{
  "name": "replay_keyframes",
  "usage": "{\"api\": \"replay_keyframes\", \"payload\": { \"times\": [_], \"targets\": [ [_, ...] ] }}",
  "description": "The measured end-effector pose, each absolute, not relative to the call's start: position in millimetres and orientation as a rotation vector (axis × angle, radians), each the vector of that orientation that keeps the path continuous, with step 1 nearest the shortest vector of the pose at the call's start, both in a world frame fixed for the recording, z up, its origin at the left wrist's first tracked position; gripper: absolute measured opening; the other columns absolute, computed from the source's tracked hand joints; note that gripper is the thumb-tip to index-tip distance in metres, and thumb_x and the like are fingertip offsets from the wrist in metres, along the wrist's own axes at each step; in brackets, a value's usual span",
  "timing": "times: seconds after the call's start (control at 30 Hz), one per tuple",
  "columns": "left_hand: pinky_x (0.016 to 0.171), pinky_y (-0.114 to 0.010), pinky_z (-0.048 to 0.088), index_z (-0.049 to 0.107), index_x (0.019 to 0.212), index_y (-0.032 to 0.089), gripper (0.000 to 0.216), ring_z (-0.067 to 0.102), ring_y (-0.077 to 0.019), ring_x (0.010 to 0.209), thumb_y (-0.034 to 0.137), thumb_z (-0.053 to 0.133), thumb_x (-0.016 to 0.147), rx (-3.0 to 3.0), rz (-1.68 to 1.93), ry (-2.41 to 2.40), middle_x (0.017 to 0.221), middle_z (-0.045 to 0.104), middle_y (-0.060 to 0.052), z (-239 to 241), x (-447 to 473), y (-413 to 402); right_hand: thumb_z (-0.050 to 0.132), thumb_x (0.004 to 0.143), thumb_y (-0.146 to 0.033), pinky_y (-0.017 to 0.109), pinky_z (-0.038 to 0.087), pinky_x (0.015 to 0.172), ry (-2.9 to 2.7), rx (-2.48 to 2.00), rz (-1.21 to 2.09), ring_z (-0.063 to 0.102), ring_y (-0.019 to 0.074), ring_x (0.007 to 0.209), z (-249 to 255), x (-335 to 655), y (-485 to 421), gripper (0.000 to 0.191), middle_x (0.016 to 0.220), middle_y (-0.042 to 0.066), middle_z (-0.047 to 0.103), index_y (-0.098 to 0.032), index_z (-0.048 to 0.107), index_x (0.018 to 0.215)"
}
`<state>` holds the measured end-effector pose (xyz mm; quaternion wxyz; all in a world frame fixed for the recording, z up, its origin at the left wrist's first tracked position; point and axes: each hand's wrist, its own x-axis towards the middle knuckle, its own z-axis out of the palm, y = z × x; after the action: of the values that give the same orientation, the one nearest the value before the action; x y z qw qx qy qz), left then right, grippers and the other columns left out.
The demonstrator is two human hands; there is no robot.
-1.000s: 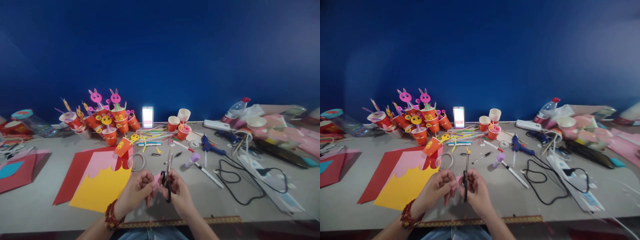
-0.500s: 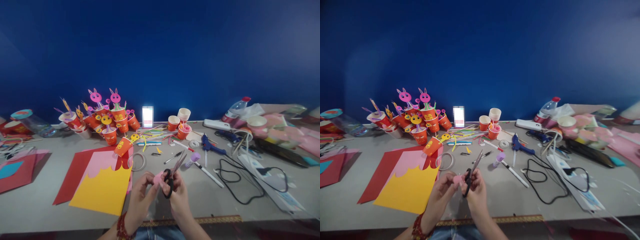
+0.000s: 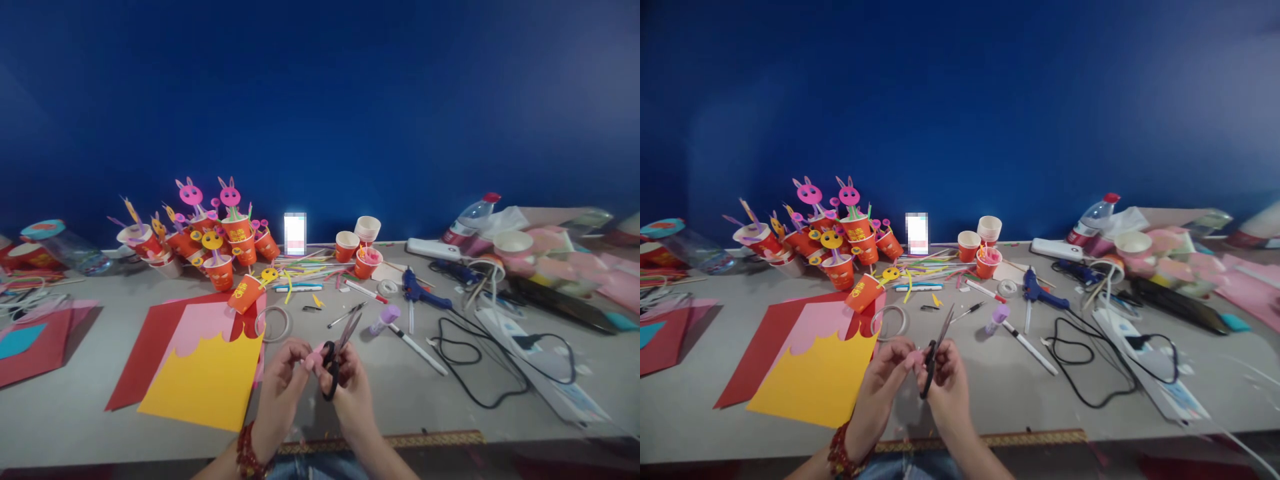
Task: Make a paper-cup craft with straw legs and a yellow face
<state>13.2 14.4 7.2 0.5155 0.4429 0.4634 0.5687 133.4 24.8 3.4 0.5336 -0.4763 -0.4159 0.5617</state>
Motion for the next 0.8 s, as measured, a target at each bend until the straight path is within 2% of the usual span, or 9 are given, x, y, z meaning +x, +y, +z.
{"api": "replay_keyframes", "payload": {
  "times": [0.13, 0.27, 0.4, 0.6, 0.8],
  "targets": [
    [0.075, -0.028, 0.048, 0.062, 0.079, 0.020, 0.026, 0.057, -0.0183, 0.078, 0.044, 0.068, 0.085, 1.070, 1.343, 1.128, 0.079, 0.061, -0.002, 16.2, 5.9, 19.3, 0.082, 0.069, -0.045, 0.023, 0.045, 0.064, -1.133, -1.070, 1.432, 0.053, 0.0151, 0.069, 4.0, 147.8, 25.3, 0.039, 0.074, -0.002, 0.057, -0.021, 0.054, 0.079],
    [0.073, -0.028, 0.046, 0.060, 0.075, 0.020, 0.023, 0.057, -0.0184, 0.078, 0.039, 0.067, 0.084, 1.144, 1.249, 1.150, 0.082, 0.064, -0.003, 26.6, -7.2, 25.0, 0.075, 0.072, -0.064, 0.022, 0.039, 0.054, -1.301, -1.016, 1.680, 0.046, 0.0114, 0.058, -4.1, 169.1, 19.4, 0.051, 0.066, -0.005, 0.047, -0.021, 0.048, 0.075],
    [0.075, -0.028, 0.045, 0.056, 0.071, 0.020, 0.021, 0.059, -0.0189, 0.081, 0.034, 0.066, 0.083, 1.179, 1.143, 1.102, 0.084, 0.066, -0.004, 33.9, -15.8, 29.0, 0.071, 0.065, -0.078, 0.020, 0.031, 0.047, -1.362, -0.984, 1.891, 0.040, 0.0083, 0.048, -9.7, 181.3, 12.0, 0.063, 0.058, -0.008, 0.039, -0.022, 0.042, 0.075],
    [0.069, -0.026, 0.042, 0.054, 0.068, 0.019, 0.022, 0.056, -0.0169, 0.075, 0.033, 0.068, 0.080, 1.156, 1.042, 1.096, 0.078, 0.063, -0.002, 40.2, -19.0, 32.6, 0.072, 0.060, -0.080, 0.019, 0.032, 0.045, -1.336, -1.044, 1.928, 0.041, 0.0074, 0.045, -8.2, 184.4, 9.7, 0.067, 0.057, -0.008, 0.042, -0.023, 0.038, 0.072],
    [0.070, -0.025, 0.041, 0.056, 0.071, 0.019, 0.020, 0.056, -0.0163, 0.076, 0.032, 0.067, 0.081, 1.180, 0.991, 1.068, 0.080, 0.063, -0.002, 40.9, -22.1, 34.5, 0.073, 0.055, -0.081, 0.019, 0.029, 0.042, -1.310, -1.074, 1.927, 0.039, 0.0065, 0.042, -10.4, 183.4, 9.5, 0.069, 0.053, -0.008, 0.044, -0.023, 0.039, 0.070]
  ]
}}
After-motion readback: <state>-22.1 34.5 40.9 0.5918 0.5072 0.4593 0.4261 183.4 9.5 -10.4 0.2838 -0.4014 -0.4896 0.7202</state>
